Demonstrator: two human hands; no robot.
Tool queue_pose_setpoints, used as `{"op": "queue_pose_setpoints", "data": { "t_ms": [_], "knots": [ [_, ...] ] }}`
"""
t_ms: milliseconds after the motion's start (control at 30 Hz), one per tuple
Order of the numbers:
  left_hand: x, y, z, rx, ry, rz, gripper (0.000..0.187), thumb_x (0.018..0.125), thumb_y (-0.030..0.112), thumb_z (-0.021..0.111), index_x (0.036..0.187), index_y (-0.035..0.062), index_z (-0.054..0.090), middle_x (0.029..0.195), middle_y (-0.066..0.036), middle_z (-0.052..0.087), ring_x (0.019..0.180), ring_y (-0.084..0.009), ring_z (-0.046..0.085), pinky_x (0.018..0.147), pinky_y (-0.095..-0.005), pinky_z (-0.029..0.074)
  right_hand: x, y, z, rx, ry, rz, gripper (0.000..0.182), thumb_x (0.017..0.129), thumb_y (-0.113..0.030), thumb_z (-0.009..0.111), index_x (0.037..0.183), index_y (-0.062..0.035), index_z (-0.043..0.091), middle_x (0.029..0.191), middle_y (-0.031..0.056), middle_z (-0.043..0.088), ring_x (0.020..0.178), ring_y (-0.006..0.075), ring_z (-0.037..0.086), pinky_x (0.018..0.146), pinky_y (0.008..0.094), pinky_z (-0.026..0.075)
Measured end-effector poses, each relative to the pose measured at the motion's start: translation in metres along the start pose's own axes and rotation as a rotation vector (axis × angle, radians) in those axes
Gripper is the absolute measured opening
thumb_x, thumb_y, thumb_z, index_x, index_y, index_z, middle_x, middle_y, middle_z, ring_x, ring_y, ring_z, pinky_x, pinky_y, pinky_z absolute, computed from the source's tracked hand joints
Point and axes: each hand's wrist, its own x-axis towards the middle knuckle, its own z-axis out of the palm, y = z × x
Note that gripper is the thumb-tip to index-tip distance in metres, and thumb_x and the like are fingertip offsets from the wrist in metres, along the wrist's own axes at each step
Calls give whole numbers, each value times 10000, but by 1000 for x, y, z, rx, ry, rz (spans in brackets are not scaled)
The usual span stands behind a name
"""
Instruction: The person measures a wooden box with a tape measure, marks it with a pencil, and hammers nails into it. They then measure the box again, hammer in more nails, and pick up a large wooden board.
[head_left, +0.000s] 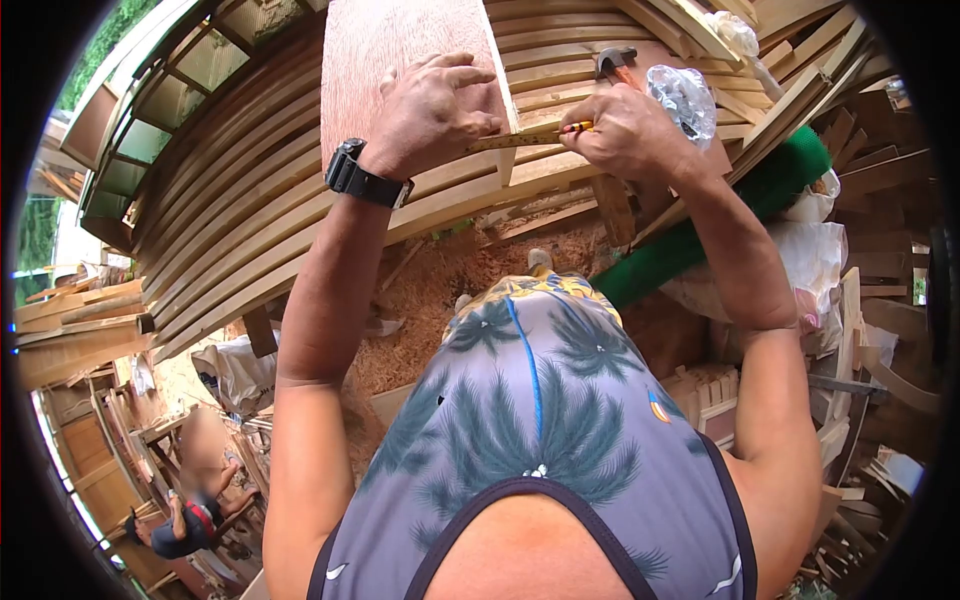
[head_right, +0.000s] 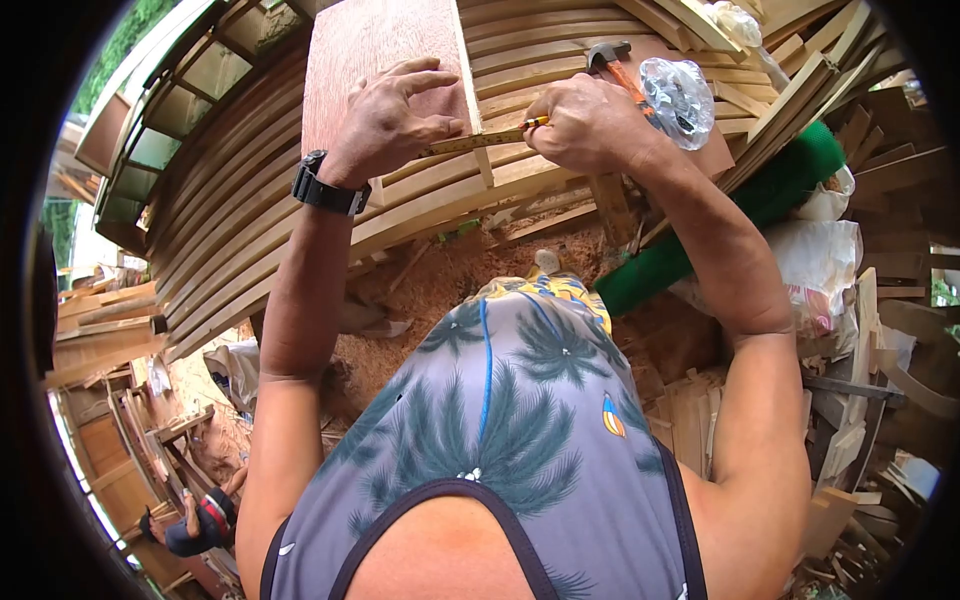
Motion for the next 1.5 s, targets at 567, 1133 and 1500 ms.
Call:
{"op": "queue_pose_setpoints", "data": {
  "t_ms": [567, 1133, 1500],
  "knots": [
    [-2, 2, 0, 12, -62, -116, 578, 780, 465, 796, 1285, 194, 723, 1541, -75, 508, 1460, -282, 404, 1188, -687, 180, 6, 71, 14, -96, -301, 191, 690, 849, -659, 678, 1120, -27, 738, 1102, 228, 721, 1084, 372, 668, 972, 439, 514],
    [-11, 3, 4, 57, -28, -77, 592, 807, 461, 762, 1304, 144, 708, 1528, -96, 518, 1458, -277, 398, 1166, -694, 193, 52, 101, 137, 35, 616, -25, 242, 868, -188, 694, 1025, -4, 712, 973, 188, 707, 978, 298, 676, 847, 433, 557],
    [-22, 11, 12, 230, 50, -2, 719, 810, 535, 777, 1380, 117, 645, 1545, -149, 491, 1475, -350, 379, 1192, -655, 221, -8, -12, -16, 702, 442, 24, 606, 1070, -496, 496, 781, -22, 741, 541, 43, 588, 481, 109, 574, 481, 293, 442]
  ]
}}
